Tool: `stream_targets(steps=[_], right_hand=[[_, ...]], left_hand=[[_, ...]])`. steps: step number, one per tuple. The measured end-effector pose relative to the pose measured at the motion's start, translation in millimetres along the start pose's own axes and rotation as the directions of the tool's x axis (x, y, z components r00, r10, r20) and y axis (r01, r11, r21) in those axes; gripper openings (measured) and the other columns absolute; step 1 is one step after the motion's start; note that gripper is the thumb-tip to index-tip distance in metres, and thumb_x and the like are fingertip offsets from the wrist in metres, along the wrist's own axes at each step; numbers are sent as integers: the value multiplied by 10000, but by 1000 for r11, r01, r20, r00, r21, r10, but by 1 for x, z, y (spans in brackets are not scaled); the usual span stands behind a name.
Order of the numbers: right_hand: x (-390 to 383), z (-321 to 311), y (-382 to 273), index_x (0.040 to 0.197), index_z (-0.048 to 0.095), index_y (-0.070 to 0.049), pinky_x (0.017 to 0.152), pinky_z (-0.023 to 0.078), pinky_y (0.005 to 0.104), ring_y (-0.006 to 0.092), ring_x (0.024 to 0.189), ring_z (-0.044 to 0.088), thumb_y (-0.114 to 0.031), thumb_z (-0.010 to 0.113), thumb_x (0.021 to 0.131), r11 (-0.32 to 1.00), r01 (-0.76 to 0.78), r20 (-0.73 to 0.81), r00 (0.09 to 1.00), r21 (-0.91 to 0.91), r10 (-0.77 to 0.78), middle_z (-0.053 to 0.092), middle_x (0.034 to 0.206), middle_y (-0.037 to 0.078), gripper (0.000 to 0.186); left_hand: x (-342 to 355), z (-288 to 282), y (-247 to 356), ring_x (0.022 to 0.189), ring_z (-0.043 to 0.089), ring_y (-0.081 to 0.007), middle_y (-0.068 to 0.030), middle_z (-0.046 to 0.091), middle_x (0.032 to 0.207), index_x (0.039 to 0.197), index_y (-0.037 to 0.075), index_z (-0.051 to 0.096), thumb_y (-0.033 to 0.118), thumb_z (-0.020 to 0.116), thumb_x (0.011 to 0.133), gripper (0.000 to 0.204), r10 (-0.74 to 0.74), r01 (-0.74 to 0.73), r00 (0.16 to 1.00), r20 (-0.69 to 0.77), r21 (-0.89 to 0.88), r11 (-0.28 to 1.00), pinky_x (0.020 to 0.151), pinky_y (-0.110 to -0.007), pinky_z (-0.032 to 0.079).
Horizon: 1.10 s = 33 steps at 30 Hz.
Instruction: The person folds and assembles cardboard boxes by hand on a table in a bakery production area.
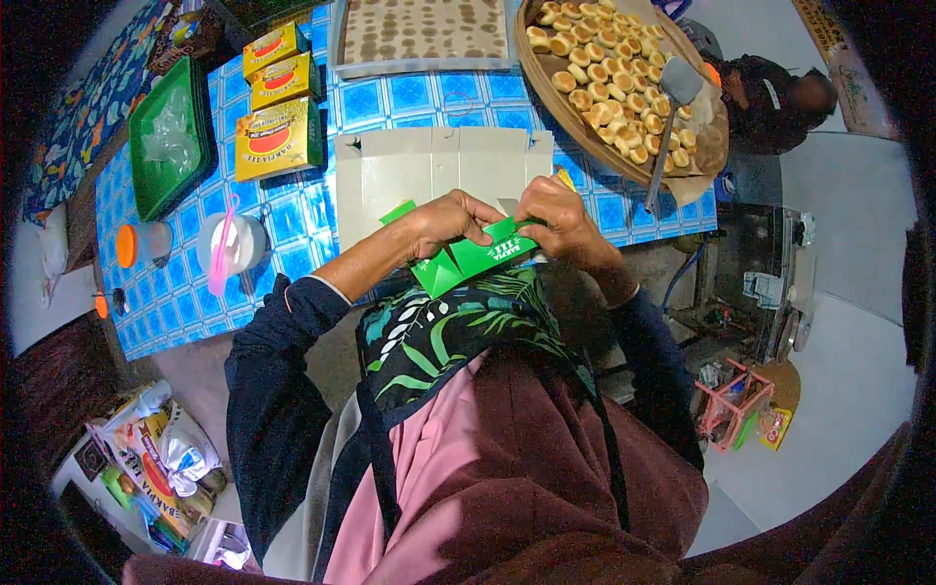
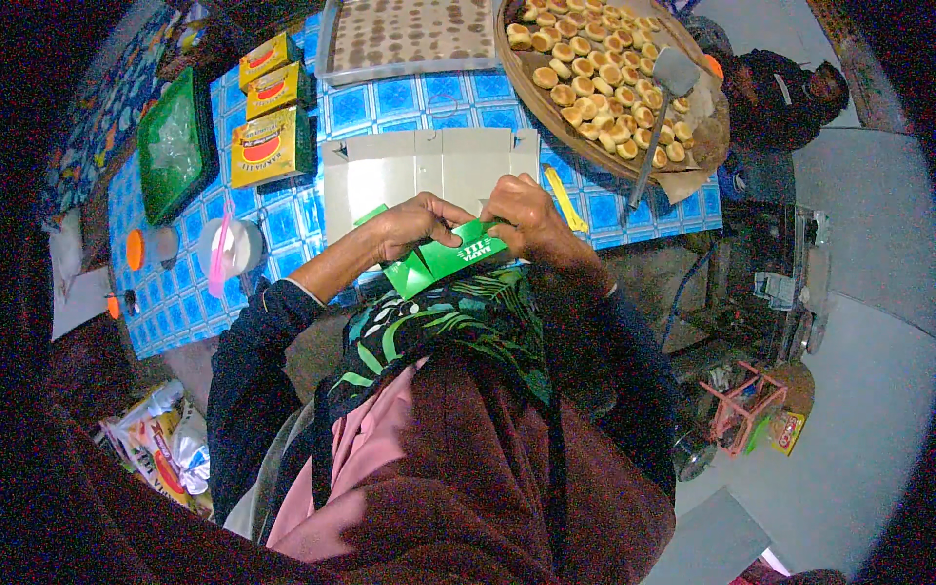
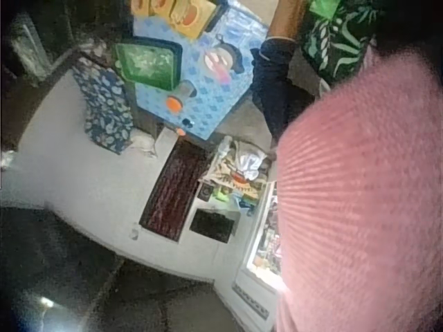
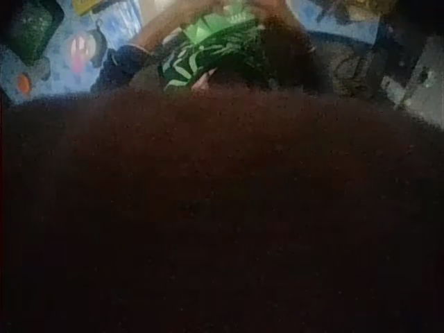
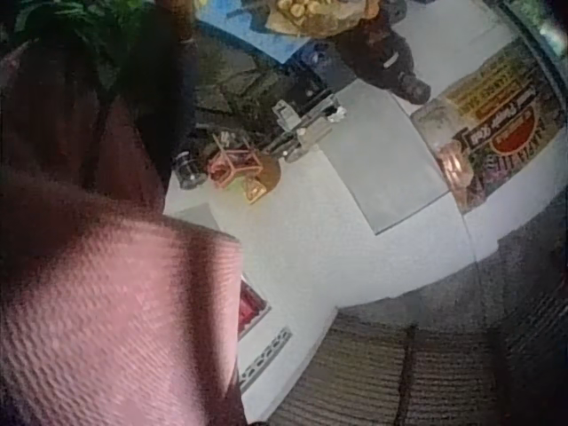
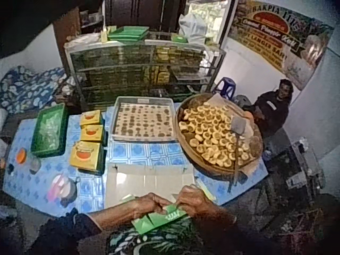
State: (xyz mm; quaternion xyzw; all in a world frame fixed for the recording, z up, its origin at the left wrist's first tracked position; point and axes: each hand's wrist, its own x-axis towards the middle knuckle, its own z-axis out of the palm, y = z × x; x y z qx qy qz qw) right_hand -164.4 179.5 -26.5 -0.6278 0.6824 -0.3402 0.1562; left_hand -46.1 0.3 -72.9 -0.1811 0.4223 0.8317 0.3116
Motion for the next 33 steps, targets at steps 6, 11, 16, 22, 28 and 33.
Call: stream_targets(steps=[6, 11, 16, 22, 28, 33], right_hand=[[-7, 25, 0, 691, 569, -70, 621, 349, 362, 224, 679, 496, -58, 622, 564, 981, 153, -81, 983, -121, -164, 484, 645, 41, 138], [-2, 31, -6, 677, 555, -74, 615, 345, 354, 222, 673, 492, -61, 626, 566, 968, 211, -40, 975, -139, -218, 464, 631, 38, 133], [-5, 39, -7, 681, 560, -78, 634, 363, 360, 231, 693, 507, -60, 644, 556, 956, 194, -83, 973, -220, -217, 500, 676, 55, 151], [-3, 21, -17, 715, 578, -43, 702, 393, 357, 240, 803, 570, -19, 659, 605, 996, 90, -95, 992, 11, -88, 584, 785, 79, 140], [-9, 31, -12, 731, 569, -42, 754, 384, 371, 250, 788, 557, -32, 644, 613, 989, 112, -34, 993, -93, -115, 572, 780, 76, 140], [-10, 37, -9, 736, 561, -61, 731, 380, 379, 243, 761, 544, -75, 645, 604, 985, 138, -91, 985, -105, -147, 546, 750, 61, 157]], left_hand=[[0, 0, -6, 678, 633, -161, -118, 686, 870, 1025, -50, 667, -144, 580, 701, 348, 16, -13, 999, -37, 77, 997, 601, -272, 534], [-5, -4, -12, 644, 630, -150, -114, 686, 836, 1011, -56, 669, -115, 591, 683, 342, 22, -13, 996, -85, 101, 995, 576, -269, 530], [-5, 0, -16, 627, 626, -140, -100, 685, 812, 944, -50, 687, -77, 611, 688, 269, 25, -7, 995, -101, 170, 985, 551, -259, 520], [-8, -5, -16, 640, 632, -154, -89, 681, 791, 914, -27, 689, -57, 648, 690, 229, -11, 29, 987, -158, 108, 994, 572, -283, 525], [-1, -4, -20, 635, 631, -169, -84, 673, 774, 898, -16, 685, -74, 650, 692, 217, -41, 53, 989, -145, 84, 995, 583, -291, 528], [0, -2, -21, 632, 620, -157, -78, 669, 770, 886, -19, 681, -92, 638, 697, 206, -12, 43, 985, -175, 175, 984, 573, -291, 521]])
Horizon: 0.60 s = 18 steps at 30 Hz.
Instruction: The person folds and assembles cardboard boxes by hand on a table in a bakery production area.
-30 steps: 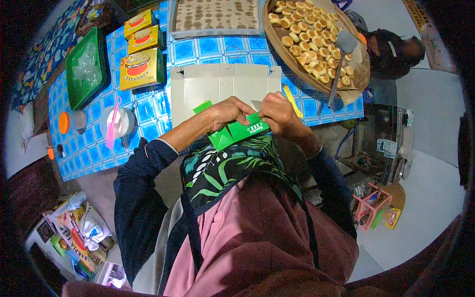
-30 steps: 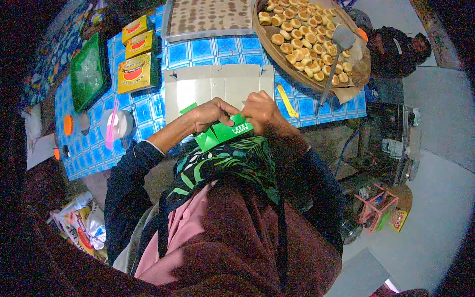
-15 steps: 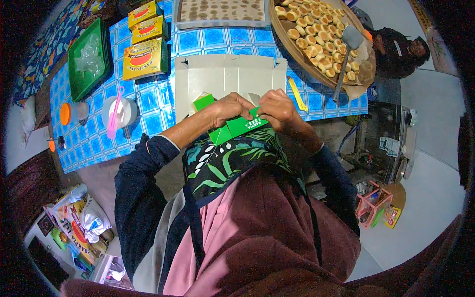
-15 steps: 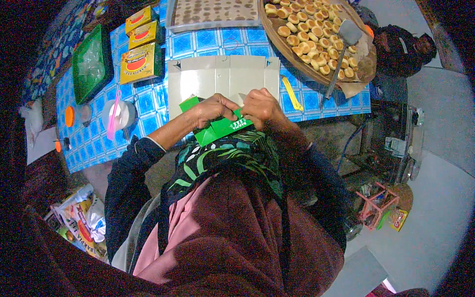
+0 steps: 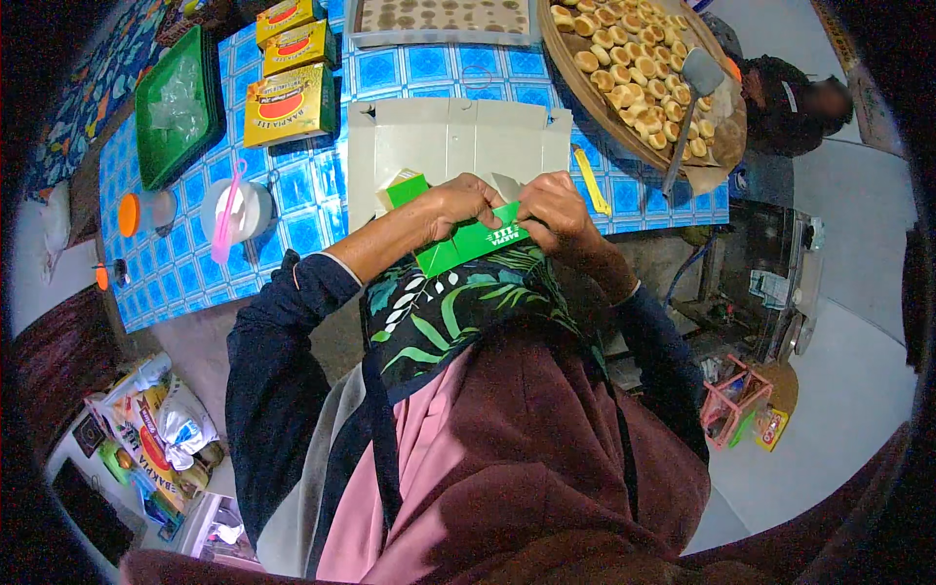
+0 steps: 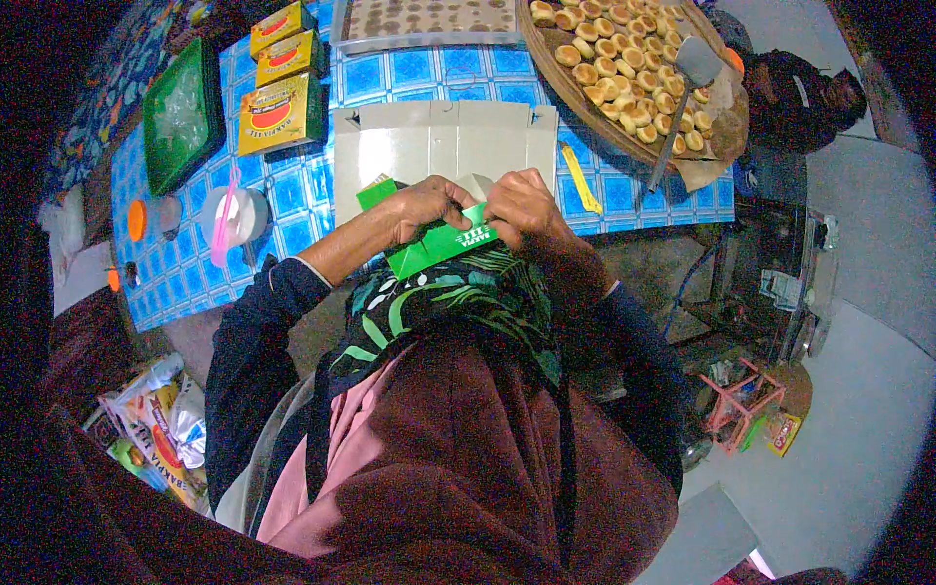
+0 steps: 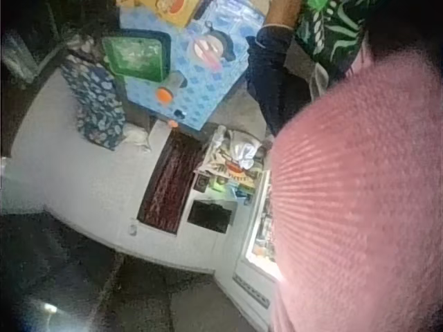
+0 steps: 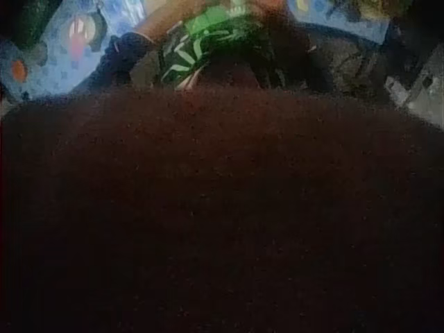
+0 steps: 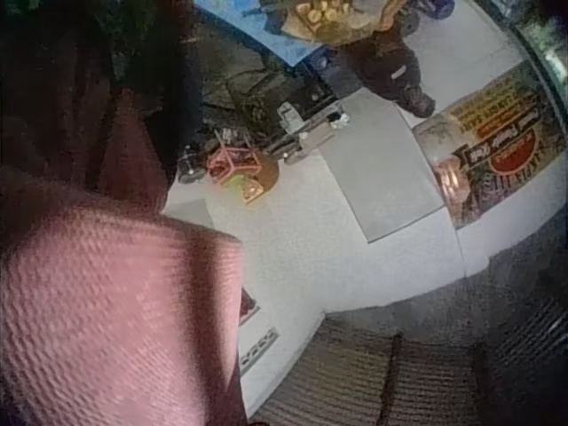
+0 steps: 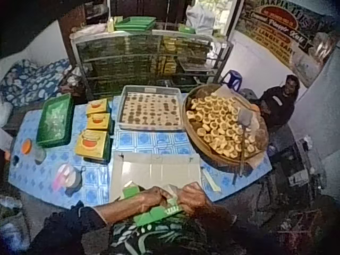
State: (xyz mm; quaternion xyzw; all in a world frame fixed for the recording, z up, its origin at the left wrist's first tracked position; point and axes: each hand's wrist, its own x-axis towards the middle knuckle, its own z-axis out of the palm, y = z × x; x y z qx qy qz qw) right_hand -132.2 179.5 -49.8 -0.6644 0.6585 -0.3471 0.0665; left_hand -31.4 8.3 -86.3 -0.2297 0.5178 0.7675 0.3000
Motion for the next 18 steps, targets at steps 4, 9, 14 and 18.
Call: stream_targets(steps=[4, 9, 14, 18], right_hand=[[-2, 3, 4, 759, 575, -76, 724, 381, 378, 237, 780, 552, -111, 643, 601, 998, -20, -14, 1000, -62, 19, 543, 746, 54, 175], [0, -6, 9, 856, 632, -38, 777, 422, 373, 263, 823, 575, -73, 637, 711, 919, -301, -204, 912, 253, 355, 610, 853, 92, 150], [-86, 7, 107, 983, 650, -4, 734, 478, 437, 314, 864, 603, -140, 692, 745, 474, -809, -505, 588, -349, 632, 651, 943, 173, 277], [-120, 40, 125, 967, 655, -14, 735, 469, 458, 342, 864, 598, -163, 718, 714, 265, -779, -371, 530, -568, 762, 646, 907, 187, 301]], left_hand=[[4, -1, -2, 652, 619, -149, -74, 670, 792, 887, -19, 680, -88, 628, 722, 186, -31, 32, 999, 33, -55, 998, 588, -277, 518], [0, -11, -7, 679, 616, -161, -84, 675, 817, 883, -14, 696, -79, 630, 734, 175, 64, -64, 998, -1, -63, 996, 584, -295, 506], [-5, -11, 7, 630, 568, -93, -29, 655, 754, 869, -3, 682, 13, 632, 814, 76, 143, -140, 988, 51, -53, 989, 572, -232, 463], [-5, -18, 3, 649, 548, -68, -1, 633, 758, 865, 1, 653, 42, 625, 842, 55, 129, -150, 982, 138, 152, 977, 592, -217, 443]])
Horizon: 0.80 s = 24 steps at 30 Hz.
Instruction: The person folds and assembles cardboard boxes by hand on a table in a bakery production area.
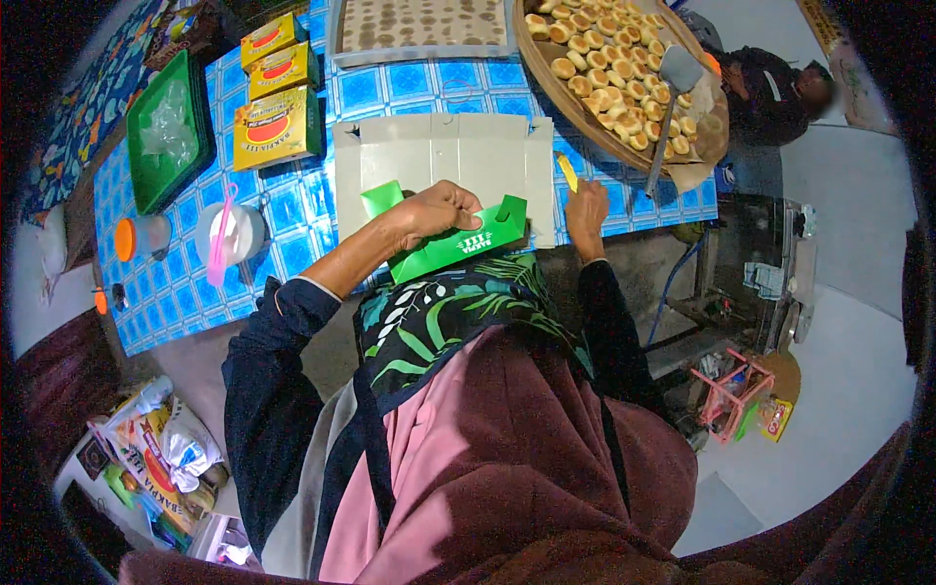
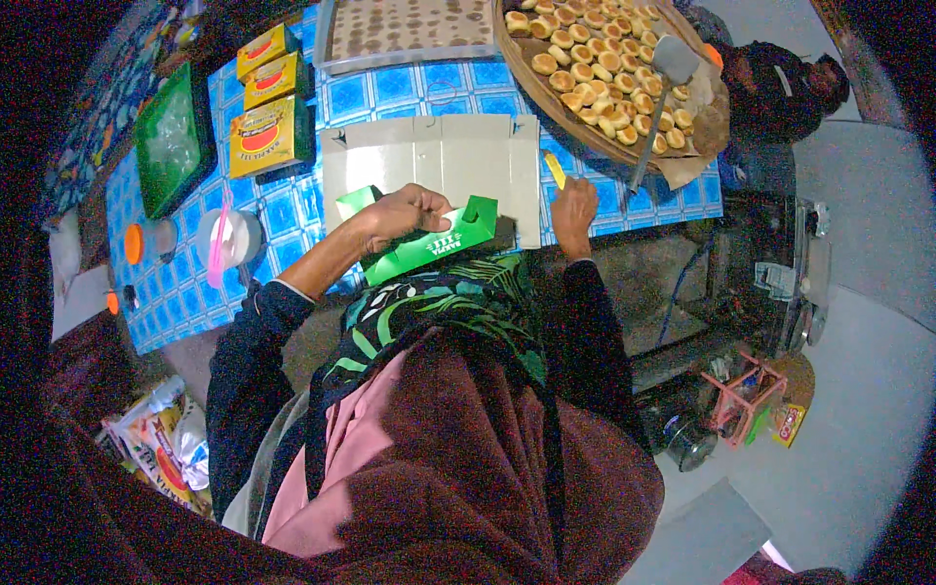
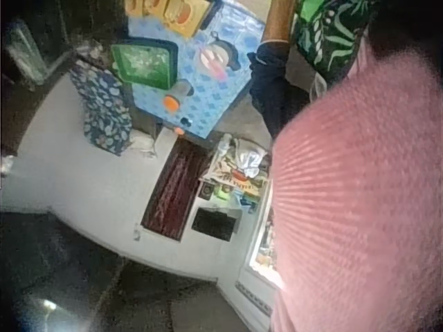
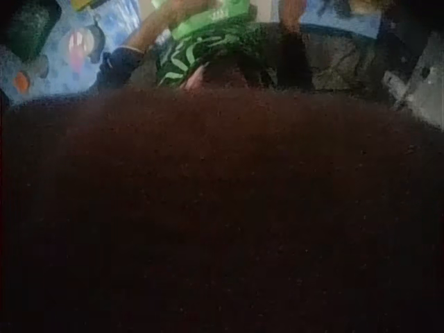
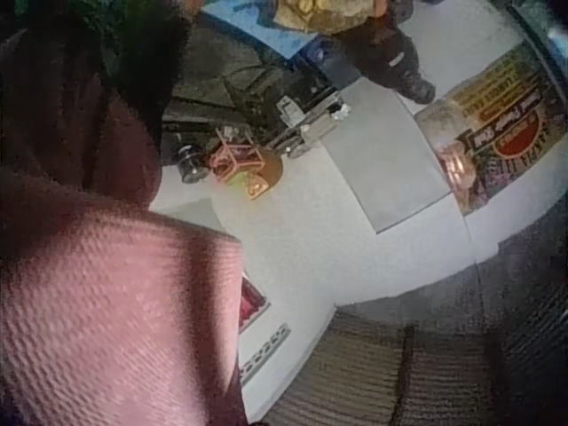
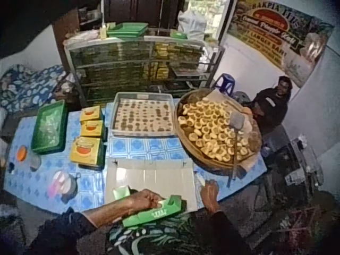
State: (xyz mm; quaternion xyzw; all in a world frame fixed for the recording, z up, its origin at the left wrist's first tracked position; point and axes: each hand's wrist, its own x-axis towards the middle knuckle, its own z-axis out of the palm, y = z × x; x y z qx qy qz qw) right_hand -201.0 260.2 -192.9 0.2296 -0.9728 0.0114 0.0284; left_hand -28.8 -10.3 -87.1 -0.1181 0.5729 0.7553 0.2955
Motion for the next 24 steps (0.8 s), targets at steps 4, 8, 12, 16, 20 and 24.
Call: stream_targets(steps=[4, 8, 12, 16, 20, 24], right_hand=[[-12, 7, 17, 958, 640, -56, 722, 466, 428, 325, 829, 580, -161, 727, 684, 967, -20, -41, 999, 255, 32, 607, 896, 161, 306], [-27, -38, 8, 944, 623, -46, 691, 458, 379, 277, 776, 568, -110, 705, 709, 811, -90, 21, 995, 577, 95, 594, 845, 134, 256], [-42, -105, -3, 1022, 608, -10, 630, 447, 290, 171, 655, 529, -120, 650, 800, 546, -4, 71, 992, 838, -100, 582, 784, 68, 252], [-47, -190, -49, 1060, 622, -60, 543, 440, 317, 167, 568, 514, -132, 637, 826, 469, 507, -354, 855, 723, -379, 559, 714, 48, 246], [-49, -205, -52, 1100, 611, -223, 495, 414, 342, 211, 535, 504, -130, 633, 775, 681, 688, 0, 704, 252, -711, 434, 604, 11, 339], [-48, -205, -54, 1098, 599, -224, 497, 382, 337, 195, 545, 485, -121, 614, 765, 633, 754, 4, 642, 175, -766, 416, 626, 14, 349]], left_hand=[[-2, 1, -1, 593, 540, -93, -39, 630, 709, 815, -22, 651, 28, 616, 826, 63, 13, -11, 1000, 26, -76, 997, 518, -249, 421], [-11, 5, 2, 638, 604, -129, -91, 679, 802, 914, -42, 676, -47, 606, 762, 168, -35, 48, 997, 65, -222, 974, 593, -250, 506], [-10, 9, 8, 672, 620, -147, -120, 689, 845, 931, -51, 684, -100, 605, 713, 237, -70, 63, 997, -33, -176, 982, 654, -253, 519], [-6, 2, 5, 732, 630, -165, -121, 692, 840, 891, -40, 698, -128, 634, 668, 248, -32, 26, 998, -60, -98, 995, 710, -272, 517], [-5, 4, 6, 725, 623, -165, -110, 690, 812, 867, -37, 703, -123, 663, 637, 249, -50, 41, 995, -83, -107, 993, 710, -272, 511], [0, 8, 7, 702, 621, -164, -109, 684, 786, 853, -46, 701, -120, 670, 621, 246, -30, 25, 995, -98, -51, 998, 694, -266, 509]])
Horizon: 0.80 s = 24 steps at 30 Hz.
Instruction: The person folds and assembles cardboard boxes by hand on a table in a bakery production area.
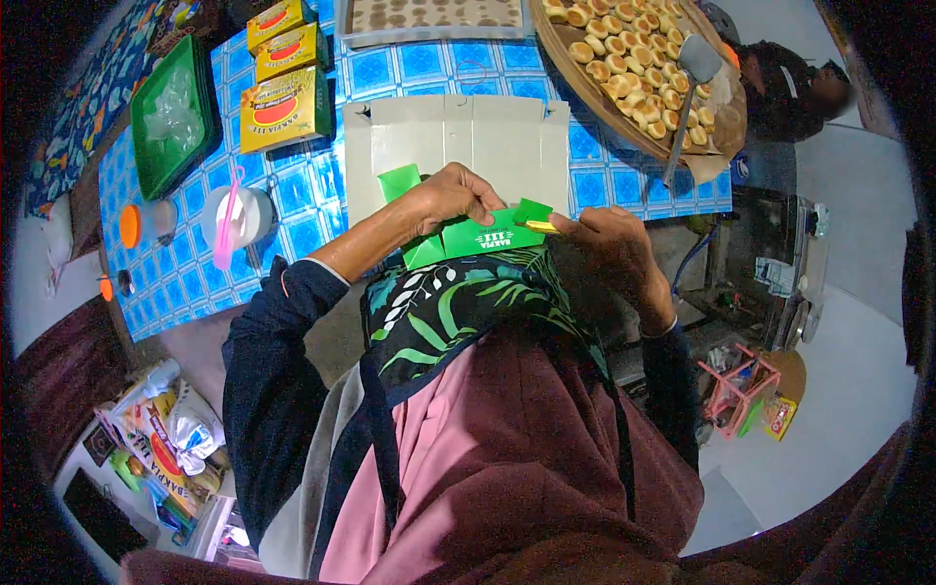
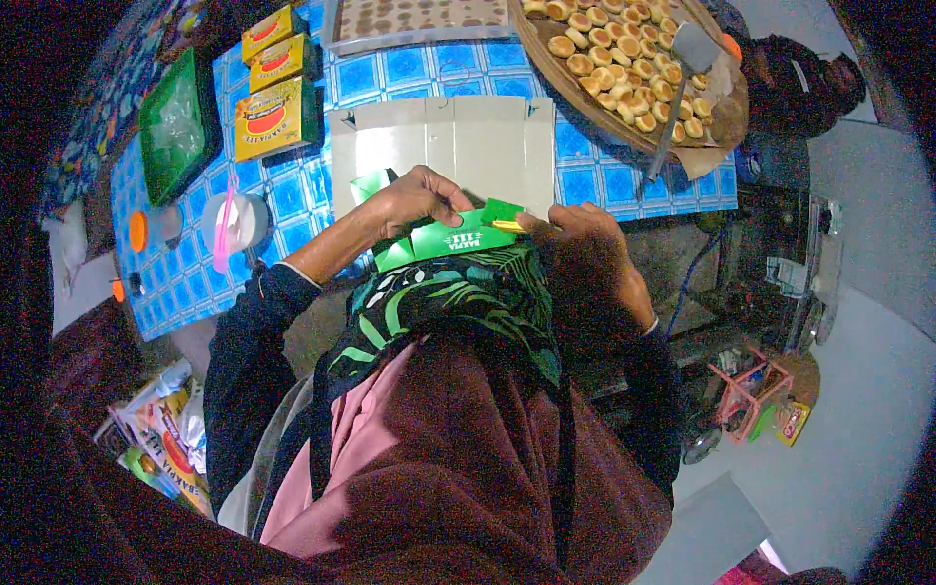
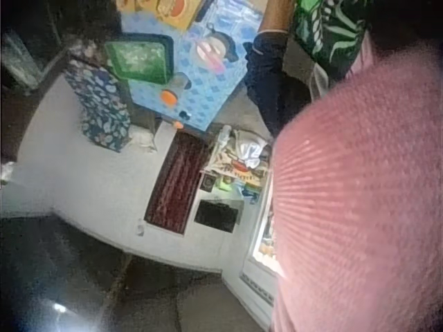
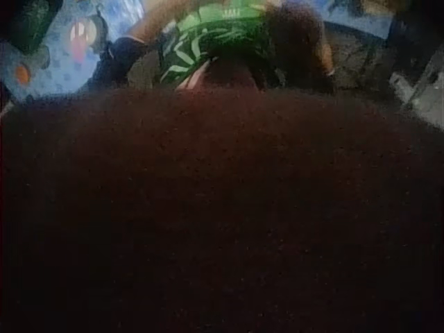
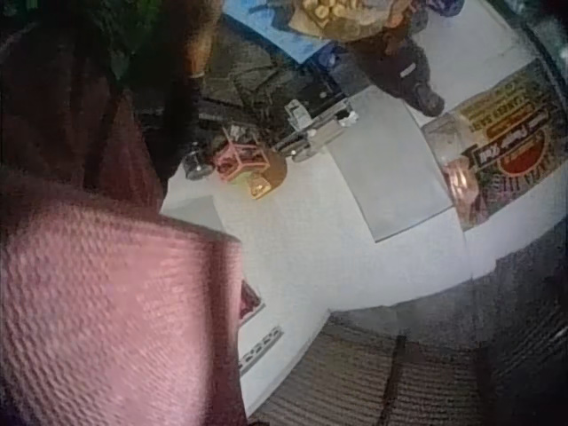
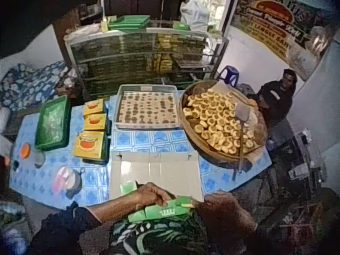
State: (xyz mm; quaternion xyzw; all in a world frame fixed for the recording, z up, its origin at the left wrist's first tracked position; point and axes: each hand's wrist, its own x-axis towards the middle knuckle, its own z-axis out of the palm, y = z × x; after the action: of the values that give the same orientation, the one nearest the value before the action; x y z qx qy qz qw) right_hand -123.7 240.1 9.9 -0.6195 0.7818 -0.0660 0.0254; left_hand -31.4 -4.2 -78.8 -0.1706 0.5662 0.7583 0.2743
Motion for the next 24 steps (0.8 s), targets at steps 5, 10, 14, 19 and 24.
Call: stream_targets(steps=[5, 10, 14, 19, 24], right_hand=[[9, 1, 3, 1083, 602, -231, 497, 377, 344, 200, 550, 487, -123, 615, 756, 996, 88, 37, 995, 13, -89, 415, 637, 20, 344], [11, 6, -4, 1062, 617, -159, 518, 395, 343, 197, 610, 519, -164, 608, 790, 999, -29, 104, 994, -43, 33, 475, 673, 27, 272], [20, 0, -25, 1038, 620, -81, 545, 417, 335, 200, 674, 535, -205, 599, 812, 992, 115, 86, 990, -43, -111, 526, 721, 34, 259], [18, -3, -28, 1090, 579, -5, 608, 429, 356, 226, 718, 537, -144, 546, 770, 952, 276, 174, 952, -131, -252, 519, 762, 67, 350], [3, -4, -17, 1181, 546, -18, 632, 423, 365, 229, 734, 529, -149, 533, 746, 944, 318, 100, 946, -87, -309, 502, 771, 75, 455]], left_hand=[[3, -2, -15, 677, 619, -162, -109, 674, 760, 841, -46, 700, -113, 655, 617, 238, 47, -47, 999, -3, -45, 998, 655, -258, 508], [4, 5, -14, 666, 616, -167, -108, 672, 744, 835, -43, 702, -119, 630, 618, 240, 59, -59, 998, -2, -17, 998, 648, -262, 508], [1, 12, -15, 654, 604, -163, -109, 669, 725, 822, -45, 704, -114, 633, 609, 235, 61, -61, 998, 7, -29, 998, 628, -268, 498], [-8, 15, -6, 636, 592, -164, -108, 667, 702, 787, -40, 709, -105, 645, 598, 210, -1, 2, 998, -57, 13, 1000, 612, -275, 487], [-6, 11, -11, 629, 598, -176, -101, 671, 695, 760, -29, 712, -118, 645, 590, 204, -1, 1, 999, -53, 3, 1000, 632, -297, 498]])
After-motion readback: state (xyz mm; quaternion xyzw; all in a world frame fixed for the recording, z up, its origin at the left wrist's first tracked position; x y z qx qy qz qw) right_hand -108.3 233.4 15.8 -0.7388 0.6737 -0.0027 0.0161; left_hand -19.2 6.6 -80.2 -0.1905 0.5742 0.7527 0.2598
